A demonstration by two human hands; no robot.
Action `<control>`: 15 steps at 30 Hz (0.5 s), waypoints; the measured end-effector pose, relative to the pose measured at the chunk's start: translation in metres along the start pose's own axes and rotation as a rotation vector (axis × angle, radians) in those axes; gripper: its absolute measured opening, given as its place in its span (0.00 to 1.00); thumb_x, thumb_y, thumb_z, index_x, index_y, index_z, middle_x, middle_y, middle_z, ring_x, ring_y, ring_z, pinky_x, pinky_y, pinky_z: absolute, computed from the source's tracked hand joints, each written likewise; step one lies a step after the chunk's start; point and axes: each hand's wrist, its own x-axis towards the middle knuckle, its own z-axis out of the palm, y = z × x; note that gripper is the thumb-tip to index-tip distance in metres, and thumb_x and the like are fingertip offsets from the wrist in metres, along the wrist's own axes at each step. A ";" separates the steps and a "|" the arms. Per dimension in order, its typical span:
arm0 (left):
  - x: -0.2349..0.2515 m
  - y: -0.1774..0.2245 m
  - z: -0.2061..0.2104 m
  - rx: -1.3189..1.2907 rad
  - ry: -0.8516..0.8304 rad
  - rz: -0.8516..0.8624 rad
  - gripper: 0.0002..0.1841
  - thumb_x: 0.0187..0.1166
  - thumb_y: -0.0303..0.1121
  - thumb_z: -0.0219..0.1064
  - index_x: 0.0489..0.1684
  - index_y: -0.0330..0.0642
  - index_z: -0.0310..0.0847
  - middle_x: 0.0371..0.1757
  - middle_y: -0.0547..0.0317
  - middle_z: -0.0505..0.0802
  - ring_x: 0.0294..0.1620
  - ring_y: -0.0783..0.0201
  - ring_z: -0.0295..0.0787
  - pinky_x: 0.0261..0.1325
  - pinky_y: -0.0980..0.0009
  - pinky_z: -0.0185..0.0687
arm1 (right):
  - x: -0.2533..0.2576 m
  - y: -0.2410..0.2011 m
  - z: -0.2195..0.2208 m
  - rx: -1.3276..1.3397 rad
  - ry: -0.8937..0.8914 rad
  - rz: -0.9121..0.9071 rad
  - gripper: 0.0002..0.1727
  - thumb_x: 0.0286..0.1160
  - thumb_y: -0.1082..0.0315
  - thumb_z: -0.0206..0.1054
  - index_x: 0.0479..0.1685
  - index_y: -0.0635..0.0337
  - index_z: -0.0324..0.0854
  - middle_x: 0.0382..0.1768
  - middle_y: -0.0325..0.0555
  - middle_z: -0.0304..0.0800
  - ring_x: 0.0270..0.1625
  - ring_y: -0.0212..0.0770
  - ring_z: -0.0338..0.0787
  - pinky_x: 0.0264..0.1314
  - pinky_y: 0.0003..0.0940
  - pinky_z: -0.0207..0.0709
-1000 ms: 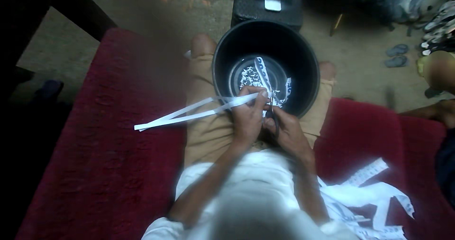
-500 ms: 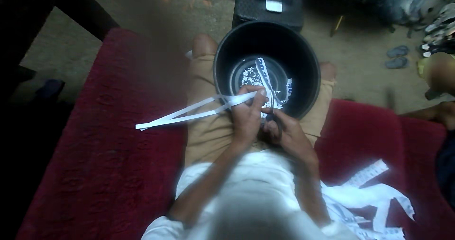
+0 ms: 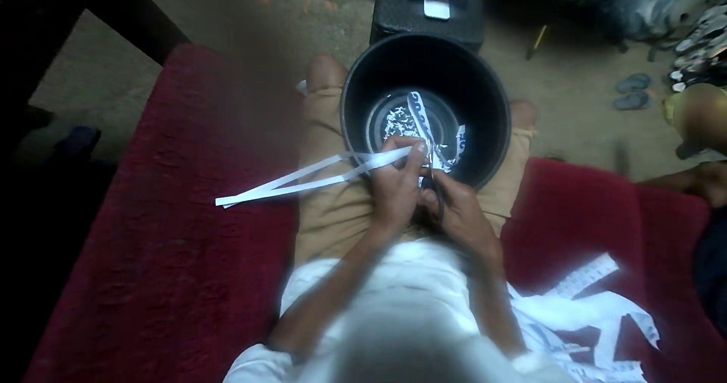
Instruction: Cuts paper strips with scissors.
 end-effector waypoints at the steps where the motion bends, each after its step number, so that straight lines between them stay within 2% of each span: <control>1: 0.000 0.000 0.000 -0.001 0.000 0.004 0.07 0.87 0.36 0.65 0.56 0.48 0.83 0.38 0.60 0.89 0.29 0.69 0.86 0.31 0.75 0.87 | 0.000 0.000 0.000 0.001 0.002 -0.004 0.26 0.88 0.45 0.57 0.66 0.56 0.80 0.25 0.36 0.81 0.22 0.29 0.80 0.23 0.27 0.78; 5: -0.001 -0.001 0.000 -0.002 -0.008 0.007 0.07 0.87 0.35 0.65 0.56 0.48 0.82 0.36 0.59 0.88 0.28 0.68 0.86 0.31 0.75 0.87 | 0.000 0.001 0.000 -0.001 0.000 -0.001 0.24 0.88 0.47 0.57 0.65 0.56 0.80 0.24 0.36 0.81 0.21 0.30 0.79 0.22 0.28 0.78; 15: -0.001 -0.003 -0.001 -0.001 -0.022 0.009 0.08 0.88 0.36 0.64 0.57 0.47 0.82 0.38 0.58 0.88 0.29 0.67 0.87 0.33 0.73 0.88 | 0.000 0.001 0.000 -0.006 0.013 0.001 0.25 0.88 0.45 0.56 0.63 0.56 0.81 0.24 0.36 0.80 0.20 0.29 0.78 0.21 0.26 0.77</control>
